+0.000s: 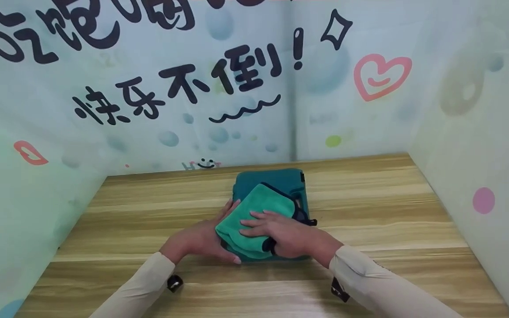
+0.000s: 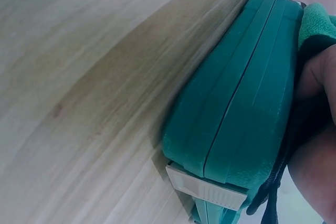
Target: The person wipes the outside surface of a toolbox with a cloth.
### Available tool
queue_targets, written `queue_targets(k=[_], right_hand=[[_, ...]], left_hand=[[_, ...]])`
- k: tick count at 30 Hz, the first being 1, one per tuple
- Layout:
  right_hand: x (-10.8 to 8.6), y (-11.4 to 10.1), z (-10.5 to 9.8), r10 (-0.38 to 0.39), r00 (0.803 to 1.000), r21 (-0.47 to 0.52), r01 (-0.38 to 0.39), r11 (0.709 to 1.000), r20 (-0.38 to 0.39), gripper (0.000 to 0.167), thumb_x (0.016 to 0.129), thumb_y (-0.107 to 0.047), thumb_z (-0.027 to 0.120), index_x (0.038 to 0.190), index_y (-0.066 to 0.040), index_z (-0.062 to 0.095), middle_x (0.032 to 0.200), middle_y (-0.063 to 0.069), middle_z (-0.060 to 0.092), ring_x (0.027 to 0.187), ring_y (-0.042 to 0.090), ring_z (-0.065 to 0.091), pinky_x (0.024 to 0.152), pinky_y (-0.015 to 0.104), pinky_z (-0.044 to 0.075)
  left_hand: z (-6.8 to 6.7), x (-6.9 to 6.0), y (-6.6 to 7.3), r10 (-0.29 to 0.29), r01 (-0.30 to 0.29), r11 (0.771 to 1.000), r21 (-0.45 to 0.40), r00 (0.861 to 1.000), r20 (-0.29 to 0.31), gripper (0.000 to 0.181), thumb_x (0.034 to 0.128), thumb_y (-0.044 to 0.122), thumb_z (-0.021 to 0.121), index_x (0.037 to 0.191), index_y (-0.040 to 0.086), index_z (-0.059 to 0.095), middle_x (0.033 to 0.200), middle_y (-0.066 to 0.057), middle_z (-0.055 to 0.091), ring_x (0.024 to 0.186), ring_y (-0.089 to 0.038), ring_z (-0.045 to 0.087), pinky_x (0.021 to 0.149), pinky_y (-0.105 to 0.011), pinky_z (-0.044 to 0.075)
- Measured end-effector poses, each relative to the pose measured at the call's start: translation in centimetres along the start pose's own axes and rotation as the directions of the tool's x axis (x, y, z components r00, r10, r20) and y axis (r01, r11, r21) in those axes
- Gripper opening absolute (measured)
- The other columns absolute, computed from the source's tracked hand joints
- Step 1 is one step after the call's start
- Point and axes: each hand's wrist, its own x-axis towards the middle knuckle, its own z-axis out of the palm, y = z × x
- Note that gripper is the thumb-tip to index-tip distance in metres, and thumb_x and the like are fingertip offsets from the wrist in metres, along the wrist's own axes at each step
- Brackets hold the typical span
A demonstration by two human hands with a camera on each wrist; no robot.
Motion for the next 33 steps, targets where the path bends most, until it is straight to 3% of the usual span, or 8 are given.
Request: queue_targets(k=[6,11,16,23,28,33], right_hand=[[0.05,0.02,0.05,0.002,1.000,0.012,-0.002,1.000,-0.004,0.087,0.074,0.028,0.052,0.152,-0.010,0.050,0.158,0.006,0.040,0.148,0.036,0.024,0.114,0.059,0.021],[0.03,-0.06,0.03,0.006,1.000,0.012,-0.006,1.000,0.003,0.087,0.074,0.028,0.053,0.152,-0.010,0.049,0.158,0.006,0.040,0.148,0.037,0.023,0.114,0.059,0.020],[0.04,0.00,0.02,0.008,1.000,0.010,-0.008,1.000,0.000,0.087,0.074,0.028,0.055,0.152,-0.011,0.049,0.158,0.006,0.040,0.148,0.037,0.024,0.114,0.059,0.020],[0.15,-0.04,0.01,0.018,1.000,0.019,-0.018,1.000,0.009,0.086,0.075,0.027,0.056,0.152,-0.012,0.049,0.159,0.005,0.039,0.149,0.035,0.022,0.115,0.058,0.019],[-0.07,-0.04,-0.02,0.011,1.000,0.009,-0.011,1.000,0.008,0.092,0.070,0.031,0.051,0.152,-0.011,0.049,0.159,0.006,0.039,0.149,0.036,0.023,0.114,0.059,0.020],[-0.60,-0.26,-0.37,0.003,1.000,0.000,-0.003,1.000,0.007,0.095,0.068,0.032,0.052,0.152,-0.010,0.049,0.158,0.006,0.040,0.148,0.037,0.025,0.113,0.060,0.023]], left_hand=[[-0.04,-0.01,-0.11,0.026,-0.026,1.000,0.015,1.000,-0.013,0.139,0.0671,0.070,0.084,0.162,0.036,-0.011,0.167,0.012,-0.019,0.141,-0.036,0.039,0.107,-0.046,0.040],[-0.02,-0.09,-0.16,0.053,-0.053,0.999,-0.012,0.999,-0.006,0.137,0.0682,0.067,0.085,0.163,0.036,-0.009,0.167,0.010,-0.019,0.146,-0.034,0.032,0.109,-0.044,0.038],[0.01,0.00,-0.21,0.063,-0.063,0.998,-0.016,0.998,-0.008,0.135,0.0687,0.071,0.082,0.162,0.037,-0.010,0.167,0.008,-0.020,0.145,-0.035,0.033,0.109,-0.045,0.038],[0.12,0.01,-0.32,0.086,-0.087,0.995,-0.041,0.996,-0.032,0.136,0.0684,0.072,0.081,0.163,0.034,-0.010,0.166,0.018,-0.017,0.147,-0.029,0.029,0.110,-0.043,0.036],[-0.22,-0.11,-0.21,0.094,-0.095,0.995,-0.010,0.995,-0.029,0.136,0.0677,0.069,0.084,0.164,0.031,-0.003,0.167,0.017,-0.011,0.146,-0.025,0.031,0.107,-0.038,0.040],[-0.32,0.01,-0.20,0.087,-0.086,0.996,0.027,0.996,-0.016,0.134,0.0685,0.071,0.082,0.164,0.031,-0.003,0.167,0.017,-0.013,0.147,-0.025,0.031,0.108,-0.040,0.039]])
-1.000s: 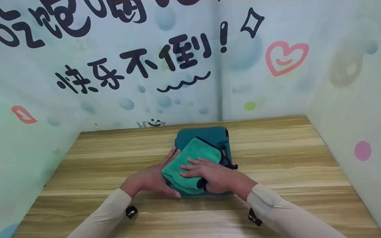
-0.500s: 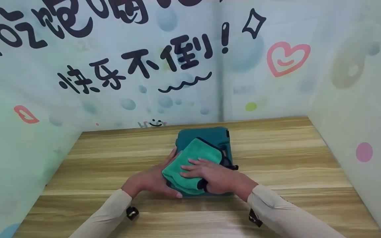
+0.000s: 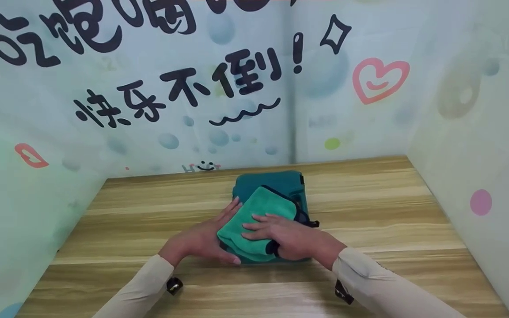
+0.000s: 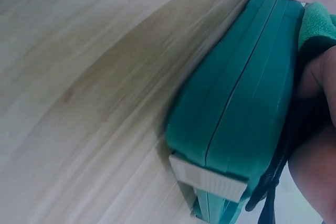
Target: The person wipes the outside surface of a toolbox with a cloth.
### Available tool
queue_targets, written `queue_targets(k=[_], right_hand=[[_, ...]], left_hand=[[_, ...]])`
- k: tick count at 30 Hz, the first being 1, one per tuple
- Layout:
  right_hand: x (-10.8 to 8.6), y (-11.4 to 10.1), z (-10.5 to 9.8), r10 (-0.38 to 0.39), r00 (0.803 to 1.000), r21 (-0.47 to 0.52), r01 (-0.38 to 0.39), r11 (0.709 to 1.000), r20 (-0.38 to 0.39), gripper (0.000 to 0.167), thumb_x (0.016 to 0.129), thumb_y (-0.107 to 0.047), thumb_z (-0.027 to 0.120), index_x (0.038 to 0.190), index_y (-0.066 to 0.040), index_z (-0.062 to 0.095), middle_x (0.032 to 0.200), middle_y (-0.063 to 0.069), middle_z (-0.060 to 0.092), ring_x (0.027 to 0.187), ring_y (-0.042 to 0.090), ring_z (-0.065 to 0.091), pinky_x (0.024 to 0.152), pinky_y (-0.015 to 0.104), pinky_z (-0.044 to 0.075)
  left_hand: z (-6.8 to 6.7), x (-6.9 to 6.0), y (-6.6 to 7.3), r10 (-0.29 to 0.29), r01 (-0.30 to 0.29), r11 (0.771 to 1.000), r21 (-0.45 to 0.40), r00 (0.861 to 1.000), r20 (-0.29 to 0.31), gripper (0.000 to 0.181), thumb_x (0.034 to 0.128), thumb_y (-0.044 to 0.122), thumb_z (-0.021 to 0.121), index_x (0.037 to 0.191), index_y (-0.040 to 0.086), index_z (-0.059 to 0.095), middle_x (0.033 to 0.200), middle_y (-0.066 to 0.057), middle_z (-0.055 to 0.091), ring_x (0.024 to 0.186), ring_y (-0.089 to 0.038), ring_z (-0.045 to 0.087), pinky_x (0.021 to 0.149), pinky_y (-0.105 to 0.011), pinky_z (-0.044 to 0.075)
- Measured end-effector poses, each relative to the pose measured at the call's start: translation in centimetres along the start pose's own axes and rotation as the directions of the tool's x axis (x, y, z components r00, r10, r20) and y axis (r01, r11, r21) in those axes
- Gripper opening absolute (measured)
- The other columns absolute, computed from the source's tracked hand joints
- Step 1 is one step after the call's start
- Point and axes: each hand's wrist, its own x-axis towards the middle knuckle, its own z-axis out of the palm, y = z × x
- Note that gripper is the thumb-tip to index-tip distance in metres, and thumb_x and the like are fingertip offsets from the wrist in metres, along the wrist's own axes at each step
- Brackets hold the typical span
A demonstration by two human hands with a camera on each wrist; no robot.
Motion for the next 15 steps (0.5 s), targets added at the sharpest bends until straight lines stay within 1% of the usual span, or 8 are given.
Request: queue_targets(k=[3,6,11,15], right_hand=[[-0.7,-0.1,-0.2,0.004,1.000,-0.006,-0.004,1.000,0.000,0.096,0.067,0.033,0.054,0.152,-0.012,0.049,0.158,0.005,0.040,0.147,0.037,0.026,0.113,0.059,0.024],[-1.5,-0.1,-0.3,0.014,1.000,-0.007,-0.014,1.000,-0.006,0.099,0.065,0.034,0.053,0.152,-0.013,0.050,0.158,0.004,0.041,0.147,0.037,0.027,0.113,0.058,0.023],[-2.8,0.1,-0.5,0.019,0.999,-0.013,-0.019,1.000,-0.025,0.102,0.060,0.034,0.049,0.151,-0.013,0.051,0.157,0.005,0.042,0.147,0.038,0.028,0.115,0.054,0.022],[-3.9,0.1,-0.6,0.011,0.998,-0.019,-0.012,1.000,-0.055,0.098,0.063,0.032,0.050,0.150,-0.012,0.053,0.155,0.007,0.044,0.145,0.040,0.031,0.116,0.051,0.022]], left_hand=[[0.1,0.1,0.0,-0.005,0.004,0.999,0.034,1.000,0.010,0.134,0.0696,0.073,0.079,0.164,0.029,-0.004,0.167,0.016,-0.015,0.148,-0.025,0.029,0.110,-0.040,0.037],[0.1,0.3,0.1,-0.008,0.007,0.998,0.060,1.000,0.016,0.134,0.0697,0.076,0.077,0.164,0.028,-0.005,0.167,0.015,-0.016,0.148,-0.024,0.028,0.110,-0.040,0.036],[0.0,0.4,0.2,-0.019,0.018,0.998,0.061,1.000,0.021,0.134,0.0696,0.076,0.077,0.164,0.028,-0.004,0.167,0.015,-0.016,0.148,-0.025,0.027,0.110,-0.041,0.036],[0.0,0.4,0.1,-0.028,0.026,0.997,0.069,0.999,0.025,0.134,0.0701,0.076,0.077,0.164,0.028,-0.004,0.167,0.015,-0.016,0.149,-0.025,0.027,0.111,-0.042,0.036]])
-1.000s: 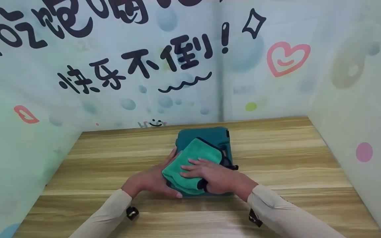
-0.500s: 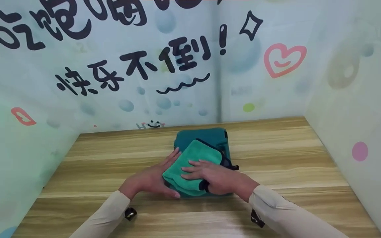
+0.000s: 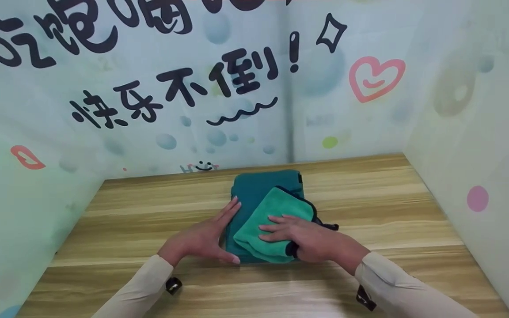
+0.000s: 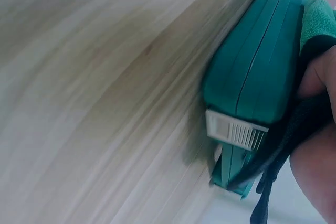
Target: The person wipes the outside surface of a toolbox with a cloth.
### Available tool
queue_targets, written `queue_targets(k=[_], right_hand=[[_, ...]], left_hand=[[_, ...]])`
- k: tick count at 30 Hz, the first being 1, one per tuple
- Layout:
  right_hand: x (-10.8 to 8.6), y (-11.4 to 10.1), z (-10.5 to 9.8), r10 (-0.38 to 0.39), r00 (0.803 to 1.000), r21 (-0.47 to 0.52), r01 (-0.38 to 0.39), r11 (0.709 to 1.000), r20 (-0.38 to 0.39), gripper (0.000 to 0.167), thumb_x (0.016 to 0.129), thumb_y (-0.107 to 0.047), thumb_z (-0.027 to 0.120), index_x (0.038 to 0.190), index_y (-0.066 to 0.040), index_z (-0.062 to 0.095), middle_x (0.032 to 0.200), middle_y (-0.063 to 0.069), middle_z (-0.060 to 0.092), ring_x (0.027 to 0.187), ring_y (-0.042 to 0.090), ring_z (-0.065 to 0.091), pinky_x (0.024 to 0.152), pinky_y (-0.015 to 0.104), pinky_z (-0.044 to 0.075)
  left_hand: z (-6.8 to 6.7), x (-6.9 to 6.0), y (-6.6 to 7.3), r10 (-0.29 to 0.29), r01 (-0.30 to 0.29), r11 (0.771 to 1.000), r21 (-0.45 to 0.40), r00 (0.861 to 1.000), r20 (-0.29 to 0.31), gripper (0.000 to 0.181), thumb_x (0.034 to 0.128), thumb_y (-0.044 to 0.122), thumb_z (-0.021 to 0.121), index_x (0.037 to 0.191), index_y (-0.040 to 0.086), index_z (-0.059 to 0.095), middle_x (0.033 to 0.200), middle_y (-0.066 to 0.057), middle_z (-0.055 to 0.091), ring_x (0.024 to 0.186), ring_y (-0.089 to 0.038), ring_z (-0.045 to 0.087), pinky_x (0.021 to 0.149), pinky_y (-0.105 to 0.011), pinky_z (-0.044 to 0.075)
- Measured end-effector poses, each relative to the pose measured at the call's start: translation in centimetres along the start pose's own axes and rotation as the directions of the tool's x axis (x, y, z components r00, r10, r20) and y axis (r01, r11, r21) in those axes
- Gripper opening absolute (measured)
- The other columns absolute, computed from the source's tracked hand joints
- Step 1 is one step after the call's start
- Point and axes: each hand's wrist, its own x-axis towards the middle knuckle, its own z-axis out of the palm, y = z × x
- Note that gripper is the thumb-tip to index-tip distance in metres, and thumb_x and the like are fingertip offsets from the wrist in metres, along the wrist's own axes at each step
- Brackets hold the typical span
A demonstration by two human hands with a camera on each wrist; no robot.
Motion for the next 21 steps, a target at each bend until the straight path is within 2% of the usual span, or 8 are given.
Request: queue_targets(k=[5,10,13,17,21], right_hand=[[-1.3,0.1,-0.4,0.018,1.000,0.020,-0.017,1.000,-0.024,0.091,0.069,0.030,0.052,0.149,-0.013,0.054,0.154,0.008,0.047,0.144,0.042,0.032,0.118,0.039,0.016],[-2.2,0.7,-0.5,0.051,0.998,0.064,-0.048,0.997,-0.046,0.079,0.079,0.025,0.060,0.148,-0.015,0.056,0.153,0.006,0.048,0.144,0.042,0.031,0.117,0.032,0.014],[-2.7,1.3,-0.4,0.048,0.995,0.096,-0.039,0.995,-0.092,0.081,0.077,0.028,0.058,0.146,-0.015,0.059,0.151,0.007,0.050,0.143,0.042,0.033,0.116,0.029,0.014],[-3.4,2.1,-0.3,0.031,0.984,0.160,-0.003,0.987,-0.173,0.093,0.061,0.033,0.050,0.142,-0.012,0.062,0.148,0.011,0.053,0.143,0.044,0.033,0.114,0.027,0.015],[-3.6,2.7,-0.2,0.054,0.975,0.223,-0.004,0.975,-0.217,0.099,0.054,0.033,0.039,0.139,-0.012,0.064,0.146,0.012,0.055,0.143,0.045,0.033,0.114,0.028,0.016]], left_hand=[[0.0,0.0,0.0,0.005,-0.005,1.000,-0.001,1.000,-0.004,0.134,0.0696,0.077,0.076,0.164,0.028,-0.005,0.166,0.015,-0.017,0.148,-0.025,0.029,0.110,-0.041,0.037],[0.1,0.1,-0.1,0.036,-0.037,0.999,-0.030,0.999,-0.014,0.134,0.0715,0.074,0.078,0.165,0.024,-0.004,0.167,0.011,-0.016,0.147,-0.027,0.030,0.109,-0.040,0.039],[0.2,0.2,0.0,0.040,-0.040,0.998,-0.042,0.999,-0.011,0.133,0.0721,0.073,0.078,0.165,0.024,-0.005,0.168,0.010,-0.016,0.148,-0.028,0.027,0.111,-0.041,0.036],[0.2,0.4,0.0,0.026,-0.026,0.999,-0.044,1.000,-0.001,0.134,0.0708,0.075,0.077,0.164,0.026,-0.006,0.166,0.013,-0.019,0.150,-0.027,0.022,0.113,-0.042,0.031],[0.2,0.5,0.1,0.020,-0.020,0.999,-0.051,1.000,-0.003,0.135,0.0699,0.076,0.077,0.164,0.027,-0.006,0.166,0.014,-0.020,0.151,-0.026,0.019,0.114,-0.042,0.030]])
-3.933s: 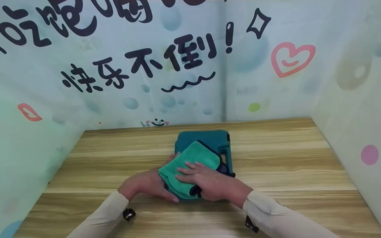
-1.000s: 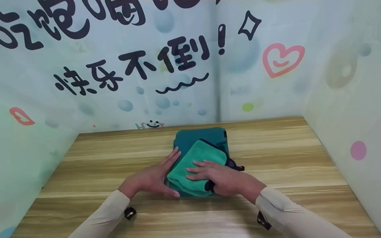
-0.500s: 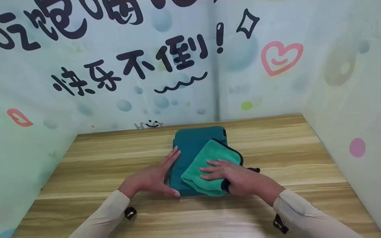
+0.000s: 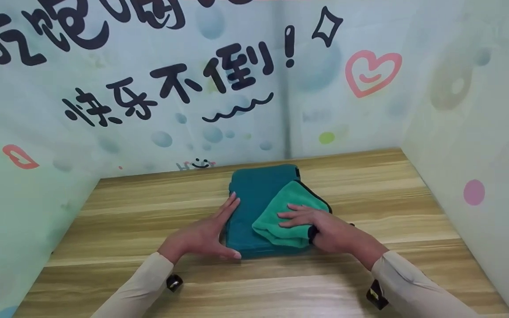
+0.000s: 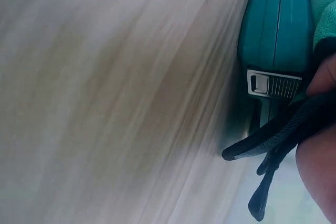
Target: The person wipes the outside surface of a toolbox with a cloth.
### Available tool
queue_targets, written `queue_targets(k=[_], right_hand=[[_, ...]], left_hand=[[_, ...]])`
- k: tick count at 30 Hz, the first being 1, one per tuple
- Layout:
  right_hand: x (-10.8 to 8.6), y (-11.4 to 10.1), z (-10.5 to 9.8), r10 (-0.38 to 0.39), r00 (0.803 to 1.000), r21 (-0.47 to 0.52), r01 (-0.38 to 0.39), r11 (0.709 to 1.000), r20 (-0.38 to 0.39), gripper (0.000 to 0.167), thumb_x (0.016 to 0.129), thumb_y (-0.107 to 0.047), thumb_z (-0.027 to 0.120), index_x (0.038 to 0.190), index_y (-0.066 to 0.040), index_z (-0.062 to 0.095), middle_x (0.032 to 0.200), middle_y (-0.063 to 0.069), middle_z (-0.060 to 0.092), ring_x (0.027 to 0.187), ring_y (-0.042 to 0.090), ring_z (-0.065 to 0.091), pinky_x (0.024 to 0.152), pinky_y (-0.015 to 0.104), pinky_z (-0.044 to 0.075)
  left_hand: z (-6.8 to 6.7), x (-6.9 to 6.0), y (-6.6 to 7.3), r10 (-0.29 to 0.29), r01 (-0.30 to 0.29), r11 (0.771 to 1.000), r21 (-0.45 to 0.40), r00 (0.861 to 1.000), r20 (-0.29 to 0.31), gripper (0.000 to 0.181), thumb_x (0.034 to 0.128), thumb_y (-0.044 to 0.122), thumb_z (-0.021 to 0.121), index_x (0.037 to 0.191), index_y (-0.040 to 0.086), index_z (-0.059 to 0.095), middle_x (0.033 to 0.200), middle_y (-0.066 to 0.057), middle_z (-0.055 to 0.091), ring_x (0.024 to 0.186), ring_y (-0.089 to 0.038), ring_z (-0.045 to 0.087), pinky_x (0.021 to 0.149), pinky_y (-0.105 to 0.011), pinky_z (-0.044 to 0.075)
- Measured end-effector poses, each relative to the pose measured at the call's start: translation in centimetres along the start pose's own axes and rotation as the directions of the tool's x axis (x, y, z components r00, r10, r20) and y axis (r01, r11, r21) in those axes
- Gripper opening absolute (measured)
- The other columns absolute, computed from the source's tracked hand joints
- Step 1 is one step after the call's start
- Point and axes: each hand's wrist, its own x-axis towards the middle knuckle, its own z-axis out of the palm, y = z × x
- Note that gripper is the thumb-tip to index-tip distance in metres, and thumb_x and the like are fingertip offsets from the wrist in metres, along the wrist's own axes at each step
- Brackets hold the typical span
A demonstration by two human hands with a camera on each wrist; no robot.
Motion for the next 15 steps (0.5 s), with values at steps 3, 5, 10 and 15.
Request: queue_targets(k=[3,5,10,15], right_hand=[[0.12,0.15,-0.22,0.040,0.999,0.024,-0.040,0.999,-0.008,0.098,0.056,0.033,0.038,0.138,-0.013,0.066,0.145,0.011,0.056,0.143,0.044,0.033,0.114,0.033,0.017],[0.18,0.18,-0.40,0.077,0.997,0.037,-0.077,0.996,-0.001,0.097,0.057,0.033,0.038,0.137,-0.014,0.067,0.145,0.009,0.056,0.143,0.043,0.032,0.114,0.040,0.018],[0.24,0.46,-0.69,0.145,0.989,0.052,-0.145,0.988,0.015,0.101,0.054,0.032,0.033,0.136,-0.015,0.068,0.146,0.007,0.056,0.144,0.042,0.031,0.111,0.056,0.019],[0.24,0.83,-0.64,0.153,0.988,0.054,-0.153,0.987,0.001,0.100,0.055,0.033,0.034,0.137,-0.014,0.066,0.146,0.006,0.056,0.145,0.040,0.031,0.114,0.035,0.017]], left_hand=[[-0.07,-0.05,0.09,-0.003,0.003,1.000,-0.007,1.000,-0.005,0.134,0.0700,0.076,0.077,0.164,0.028,-0.006,0.166,0.014,-0.020,0.151,-0.027,0.019,0.114,-0.043,0.029],[-0.07,-0.05,0.14,-0.007,0.007,1.000,-0.007,1.000,-0.007,0.134,0.0700,0.075,0.077,0.164,0.028,-0.006,0.166,0.014,-0.019,0.151,-0.028,0.020,0.114,-0.043,0.030],[-0.05,-0.01,0.31,-0.012,0.012,1.000,-0.010,1.000,-0.008,0.133,0.0711,0.074,0.078,0.164,0.029,-0.005,0.166,0.013,-0.019,0.152,-0.026,0.017,0.114,-0.044,0.030],[0.01,-0.03,0.37,-0.003,0.002,1.000,-0.025,1.000,-0.009,0.131,0.0739,0.070,0.079,0.165,0.026,-0.004,0.167,0.011,-0.019,0.152,-0.026,0.016,0.114,-0.043,0.030]])
